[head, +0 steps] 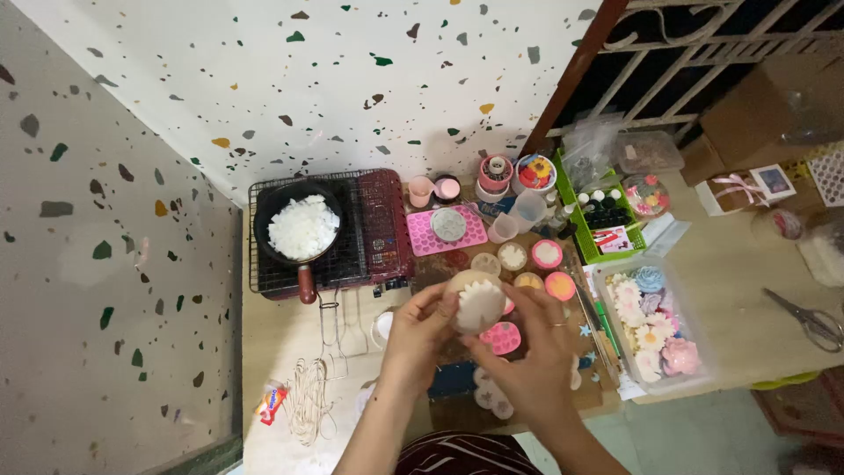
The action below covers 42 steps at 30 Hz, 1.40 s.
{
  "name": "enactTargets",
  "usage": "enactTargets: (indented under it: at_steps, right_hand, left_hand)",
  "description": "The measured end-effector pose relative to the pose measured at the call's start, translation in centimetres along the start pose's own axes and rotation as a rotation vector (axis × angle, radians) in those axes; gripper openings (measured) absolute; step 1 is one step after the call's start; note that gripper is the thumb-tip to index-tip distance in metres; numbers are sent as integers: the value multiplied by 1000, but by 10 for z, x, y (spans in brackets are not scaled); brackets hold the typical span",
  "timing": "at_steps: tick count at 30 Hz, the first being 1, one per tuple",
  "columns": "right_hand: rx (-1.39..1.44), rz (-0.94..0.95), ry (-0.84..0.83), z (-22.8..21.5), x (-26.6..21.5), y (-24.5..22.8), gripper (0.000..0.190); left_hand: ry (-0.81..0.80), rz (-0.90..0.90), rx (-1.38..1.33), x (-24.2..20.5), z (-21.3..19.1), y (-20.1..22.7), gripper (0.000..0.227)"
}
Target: The person is removing decorative wax flowers from silicone molds and placing them in a storage box.
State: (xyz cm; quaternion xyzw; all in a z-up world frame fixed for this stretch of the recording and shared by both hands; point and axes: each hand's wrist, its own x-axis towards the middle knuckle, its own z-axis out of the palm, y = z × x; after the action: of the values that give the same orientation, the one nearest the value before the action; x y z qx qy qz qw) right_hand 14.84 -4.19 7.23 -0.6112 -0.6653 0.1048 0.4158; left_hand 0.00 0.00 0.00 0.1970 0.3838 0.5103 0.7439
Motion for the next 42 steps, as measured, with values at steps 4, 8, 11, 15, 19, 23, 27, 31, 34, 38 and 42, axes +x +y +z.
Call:
enactTargets:
  at_steps: [4, 8, 11, 15, 19, 23, 27, 31, 34, 38, 42]
  right_hand:
    - [29, 2, 2, 14, -2, 3, 84]
    - [40, 102, 39, 16, -4, 1, 80]
    - [86, 179, 16, 18, -4, 0, 77]
    - [94, 130, 24, 15, -4, 3, 75]
    - [44, 64, 94, 20, -8, 7, 71]
    - [110, 128, 50, 19, -6, 7, 68]
    - [71, 115, 45, 18, -5, 8, 67]
    - [168, 153, 34, 17, -4, 15, 63]
    - [215, 137, -51, 12, -1, 10, 64]
    - [86, 101, -38, 12, -3, 9, 69]
    - [109, 176, -6, 15, -3, 17, 66]
  left_hand:
    - [-31, 85, 73, -5, 2, -9, 38]
    - [-16, 37, 109, -18, 12, 5, 40]
    - [-31, 66, 103, -20, 12, 4, 40]
    - [-23, 121, 70, -9, 0, -15, 39]
    - [-23, 175, 146, -21, 15, -1, 37]
    - [68, 82, 15, -16, 8, -12, 33]
    - [171, -62, -151, -18, 14, -9, 29]
    - [120, -48, -192, -16, 5, -23, 28]
    - [96, 98, -98, -15, 1, -30, 32]
    - [81, 154, 26, -22, 9, -19, 32]
    - [62, 186, 97, -24, 14, -15, 32]
